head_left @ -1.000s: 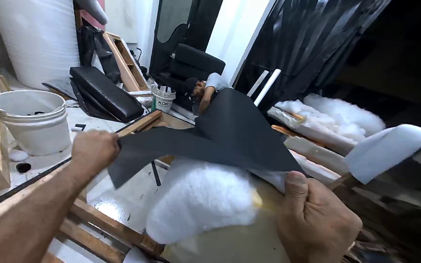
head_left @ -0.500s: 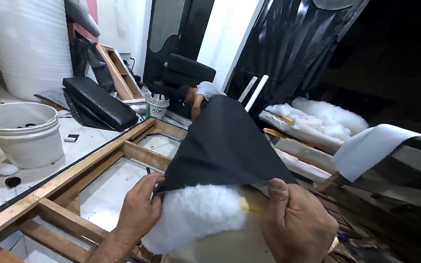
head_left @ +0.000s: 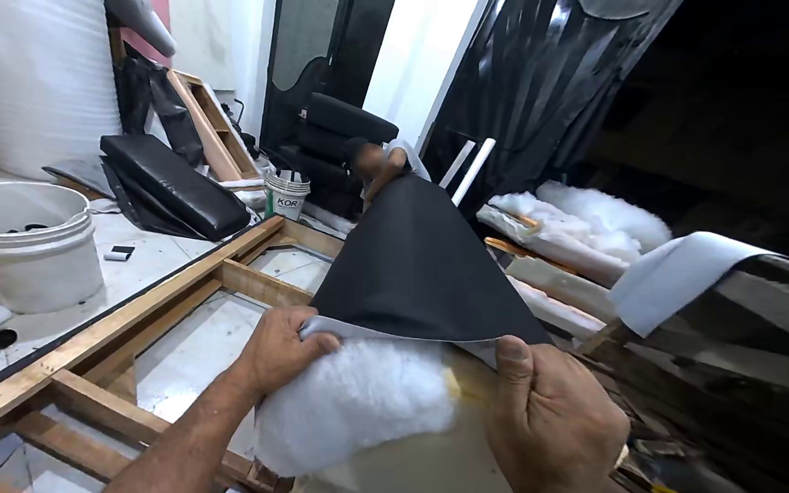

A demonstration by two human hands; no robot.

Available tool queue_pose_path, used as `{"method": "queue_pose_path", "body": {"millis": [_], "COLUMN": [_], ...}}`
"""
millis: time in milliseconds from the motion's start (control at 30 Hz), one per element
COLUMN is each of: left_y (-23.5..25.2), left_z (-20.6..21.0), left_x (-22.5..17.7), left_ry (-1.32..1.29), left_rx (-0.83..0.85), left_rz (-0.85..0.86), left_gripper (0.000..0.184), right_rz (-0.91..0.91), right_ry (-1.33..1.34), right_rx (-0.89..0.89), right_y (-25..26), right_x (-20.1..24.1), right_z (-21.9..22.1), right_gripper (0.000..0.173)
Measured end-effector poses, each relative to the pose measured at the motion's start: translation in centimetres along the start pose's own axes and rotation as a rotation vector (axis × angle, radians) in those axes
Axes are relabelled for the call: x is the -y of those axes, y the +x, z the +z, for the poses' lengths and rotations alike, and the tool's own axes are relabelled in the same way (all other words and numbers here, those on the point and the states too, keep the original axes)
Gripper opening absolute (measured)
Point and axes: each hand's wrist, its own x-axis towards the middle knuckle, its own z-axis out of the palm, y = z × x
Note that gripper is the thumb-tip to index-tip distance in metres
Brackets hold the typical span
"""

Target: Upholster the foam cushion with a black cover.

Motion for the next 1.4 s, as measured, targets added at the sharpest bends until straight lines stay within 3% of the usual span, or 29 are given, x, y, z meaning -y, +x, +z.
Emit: {"method": "queue_pose_path", "body": {"millis": [67, 267, 400, 500, 567, 833, 1100, 1400], "left_y": [-0.3, -2.8, -2.8, -2.9, -2.9, -3.8, -4.1, -4.7], "left_z": [0.8, 3.1, 3.3, 2.6, 2.3, 5.0, 4.5, 4.2], "left_x": [-0.1, -0.7, -0.3, -0.3, -0.8, -2.9, -1.7, -1.8], "left_ry": [-0.013, 0.078, 0.001, -0.125, -0.125, -0.018, 0.158, 0.181], "left_rx": [-0.073, -0.339, -0.318, -0.253, -0.232, -0.511, -0.410, -0.338], "left_rz": [0.072, 0.252, 0.289, 0.200, 0.168, 0.263, 0.319, 0.276], "left_gripper": [0.050, 0.049, 0.049, 0.033, 0.034, 0.025, 0.036, 0.039], "right_rz": [-0.003, -0.036, -0.059, -0.043, -0.034, -0.052, -0.034, -0.048], "right_ry": [0.002, 0.016, 0.024, 0.047, 0.050, 0.055, 0.083, 0.106], "right_rx": [-0.013, -0.053, -0.052, -0.067, -0.081, -0.124, -0.149, -0.124], "right_y": [-0.1, -0.2, 0.1, 0.1, 0.1, -0.5, -0.1, -0.2], "right_x": [-0.1, -0.2, -0.2, -0.1, 0.0, -0.6, -0.5, -0.8], "right_z": [0.1, 0.1, 0.0, 0.2, 0.3, 0.2, 0.8, 0.7], "right_gripper": [0.057, 0.056, 0.058, 0.057, 0.057, 0.057, 0.057, 0.058]}}
